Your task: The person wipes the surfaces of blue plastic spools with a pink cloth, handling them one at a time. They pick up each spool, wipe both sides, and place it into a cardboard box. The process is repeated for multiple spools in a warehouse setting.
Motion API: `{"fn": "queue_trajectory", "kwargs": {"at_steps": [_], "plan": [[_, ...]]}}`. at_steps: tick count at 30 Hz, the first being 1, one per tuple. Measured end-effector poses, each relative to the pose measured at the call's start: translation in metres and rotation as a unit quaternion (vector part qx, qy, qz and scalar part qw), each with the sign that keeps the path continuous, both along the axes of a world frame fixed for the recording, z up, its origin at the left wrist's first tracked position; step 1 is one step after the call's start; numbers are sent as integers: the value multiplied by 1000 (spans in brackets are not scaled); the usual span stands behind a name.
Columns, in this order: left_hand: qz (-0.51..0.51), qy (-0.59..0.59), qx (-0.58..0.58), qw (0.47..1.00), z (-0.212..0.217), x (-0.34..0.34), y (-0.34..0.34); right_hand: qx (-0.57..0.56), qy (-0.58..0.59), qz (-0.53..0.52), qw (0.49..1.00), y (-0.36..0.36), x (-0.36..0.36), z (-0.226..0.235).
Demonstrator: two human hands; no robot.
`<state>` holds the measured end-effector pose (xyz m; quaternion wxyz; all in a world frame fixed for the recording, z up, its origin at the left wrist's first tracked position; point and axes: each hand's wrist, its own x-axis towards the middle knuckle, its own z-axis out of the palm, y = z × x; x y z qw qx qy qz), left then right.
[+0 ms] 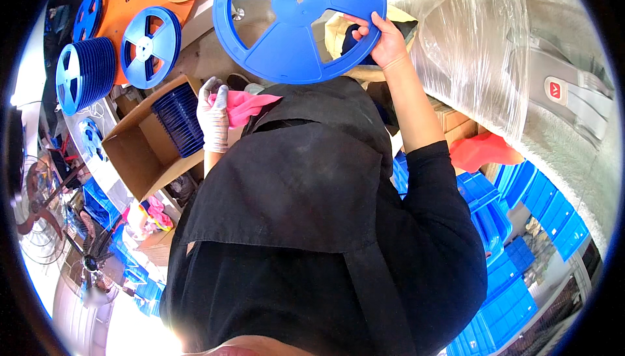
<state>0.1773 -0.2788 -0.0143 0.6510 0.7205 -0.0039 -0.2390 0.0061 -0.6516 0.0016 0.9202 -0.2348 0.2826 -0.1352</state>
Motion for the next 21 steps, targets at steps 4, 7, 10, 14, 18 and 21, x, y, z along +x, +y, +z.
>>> {"fn": "queue_trajectory", "kwargs": {"at_steps": [4, 7, 10, 14, 18, 21], "plan": [[4, 11, -23, 1000, -9, -5, 0, -5, 6, -17, 1000, -10, -15, -10], [-3, 13, -13, 1000, -9, -9, -2, -19, 39, -31, 999, -15, -26, -8], [-5, 17, -13, 1000, -6, -13, -7, -51, 94, -42, 993, -22, -38, -3], [-5, 24, -7, 1000, -4, -17, -9, -165, 172, -41, 970, -35, -61, 6], [-13, 24, 33, 999, -3, -18, -8, -406, 294, -52, 864, -45, -74, 13], [-14, 34, 36, 999, -5, -21, -11, -538, 414, 47, 733, -45, -75, 4]]}}
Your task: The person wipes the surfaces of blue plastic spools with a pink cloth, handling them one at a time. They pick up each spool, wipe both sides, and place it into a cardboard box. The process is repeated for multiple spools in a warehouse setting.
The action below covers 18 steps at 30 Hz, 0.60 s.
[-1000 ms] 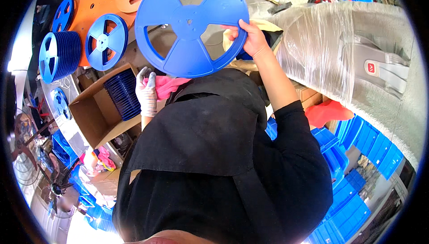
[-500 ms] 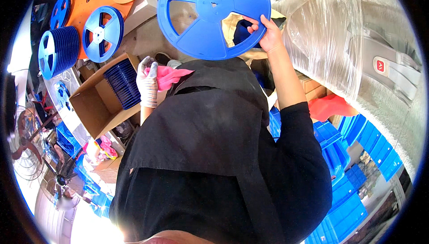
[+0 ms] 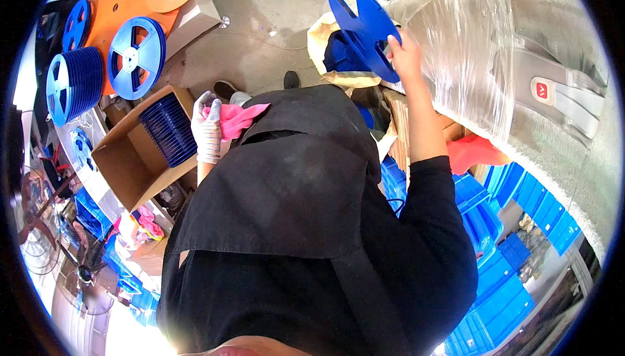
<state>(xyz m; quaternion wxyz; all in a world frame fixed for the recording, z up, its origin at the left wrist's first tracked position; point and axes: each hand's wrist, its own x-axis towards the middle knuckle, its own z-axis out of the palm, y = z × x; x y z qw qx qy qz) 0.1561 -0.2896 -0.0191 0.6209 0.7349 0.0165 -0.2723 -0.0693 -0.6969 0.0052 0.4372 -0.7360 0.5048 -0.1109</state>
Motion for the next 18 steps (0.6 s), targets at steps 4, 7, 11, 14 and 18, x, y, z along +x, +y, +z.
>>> {"fn": "queue_trajectory", "kwargs": {"at_steps": [4, 7, 11, 14, 18], "plan": [[20, 16, -37, 999, -3, -5, -2, -166, 149, 132, 966, 16, 16, -28], [20, -6, 4, 1000, 0, -10, 5, -205, 210, 218, 931, 15, 20, -69], [-31, -76, 157, 984, 2, -15, 24, -216, 260, 328, 882, 5, 32, -112], [4, -45, 152, 987, 1, -21, 42, -252, 296, 344, 855, 2, 26, -147], [11, -14, 233, 972, -6, -34, 70, -219, 465, 368, 775, 56, 11, -156]]}}
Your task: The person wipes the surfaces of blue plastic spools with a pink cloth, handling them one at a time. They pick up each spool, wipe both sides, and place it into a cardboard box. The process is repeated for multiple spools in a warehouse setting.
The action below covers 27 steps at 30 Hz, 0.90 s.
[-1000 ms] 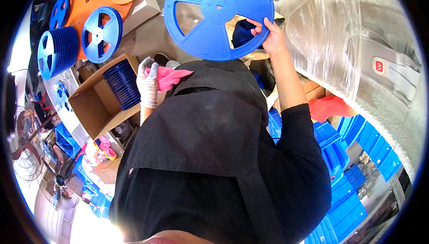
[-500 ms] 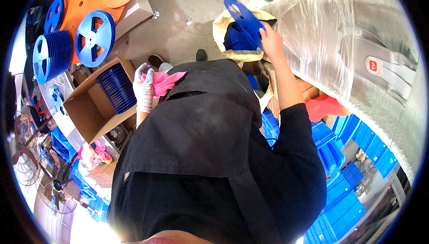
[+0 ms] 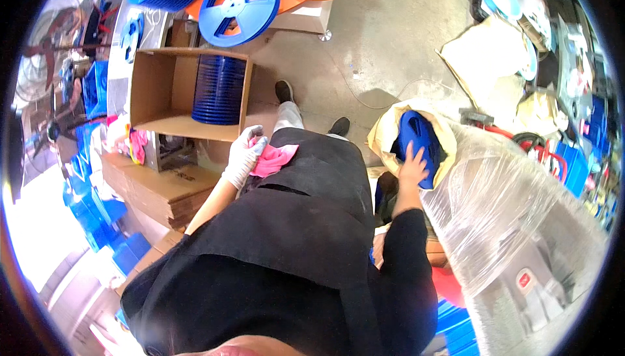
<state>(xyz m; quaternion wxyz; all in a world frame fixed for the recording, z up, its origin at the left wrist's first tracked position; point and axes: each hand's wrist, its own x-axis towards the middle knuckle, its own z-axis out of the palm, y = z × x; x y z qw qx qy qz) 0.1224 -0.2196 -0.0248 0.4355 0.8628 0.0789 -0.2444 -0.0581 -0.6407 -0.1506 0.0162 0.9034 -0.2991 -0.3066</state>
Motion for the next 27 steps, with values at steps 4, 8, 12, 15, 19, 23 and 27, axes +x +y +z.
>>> {"fn": "queue_trajectory", "kwargs": {"at_steps": [4, 8, 12, 15, 19, 23, 27], "plan": [[6, -19, 17, 1000, -8, -8, 17, 133, 220, -15, 966, 32, -45, -87], [69, -8, -28, 997, -10, -7, 23, 243, 47, -117, 962, 81, 8, -98], [103, -1, -42, 994, -19, 6, 40, 250, -116, 107, 955, 117, 126, -49], [104, 82, -73, 989, -12, 15, 63, 325, -217, 174, 904, 165, 232, -36], [23, 213, -88, 973, 6, 13, 112, 414, -260, 300, 819, 280, 377, 12], [58, 322, -287, 900, -52, -40, 181, 344, -260, 418, 800, 373, 469, -8], [18, 265, -30, 964, -13, -19, 212, 281, -131, 359, 881, 422, 525, -42]]}}
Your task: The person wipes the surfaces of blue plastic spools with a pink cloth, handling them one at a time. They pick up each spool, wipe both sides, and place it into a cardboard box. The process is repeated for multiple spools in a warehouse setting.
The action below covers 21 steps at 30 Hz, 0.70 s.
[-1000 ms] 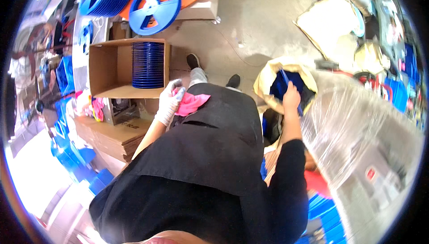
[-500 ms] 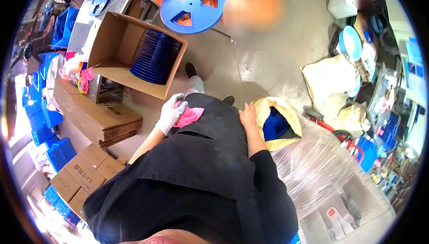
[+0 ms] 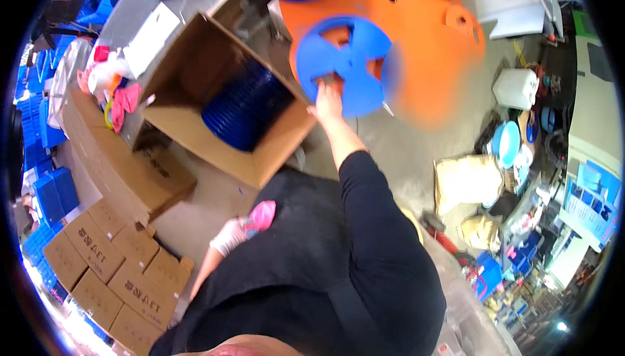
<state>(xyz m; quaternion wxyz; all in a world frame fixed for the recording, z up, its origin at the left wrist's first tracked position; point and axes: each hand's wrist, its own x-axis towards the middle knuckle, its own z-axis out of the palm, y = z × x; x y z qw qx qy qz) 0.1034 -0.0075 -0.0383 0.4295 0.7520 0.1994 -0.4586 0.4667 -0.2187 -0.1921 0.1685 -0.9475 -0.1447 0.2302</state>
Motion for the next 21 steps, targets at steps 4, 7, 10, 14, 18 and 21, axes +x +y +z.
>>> {"fn": "queue_trajectory", "kwargs": {"at_steps": [4, 7, 10, 14, 18, 21], "plan": [[117, 15, 22, 993, -4, 8, 7, -132, 13, 7, 991, 12, 6, -9], [388, -122, -64, 911, -46, -4, 8, -113, 57, -9, 992, 1, 13, 13], [493, -109, -140, 852, -59, 20, 22, -64, -4, -38, 997, -6, 22, 72], [515, -147, -149, 831, -44, 68, 26, 63, -238, -23, 969, 5, 46, 210], [527, -179, -170, 813, -40, 98, 24, 275, -27, -381, 882, -48, 76, 245], [551, -200, -203, 785, -25, 126, 19, 576, 39, -447, 683, -93, 51, 263]]}}
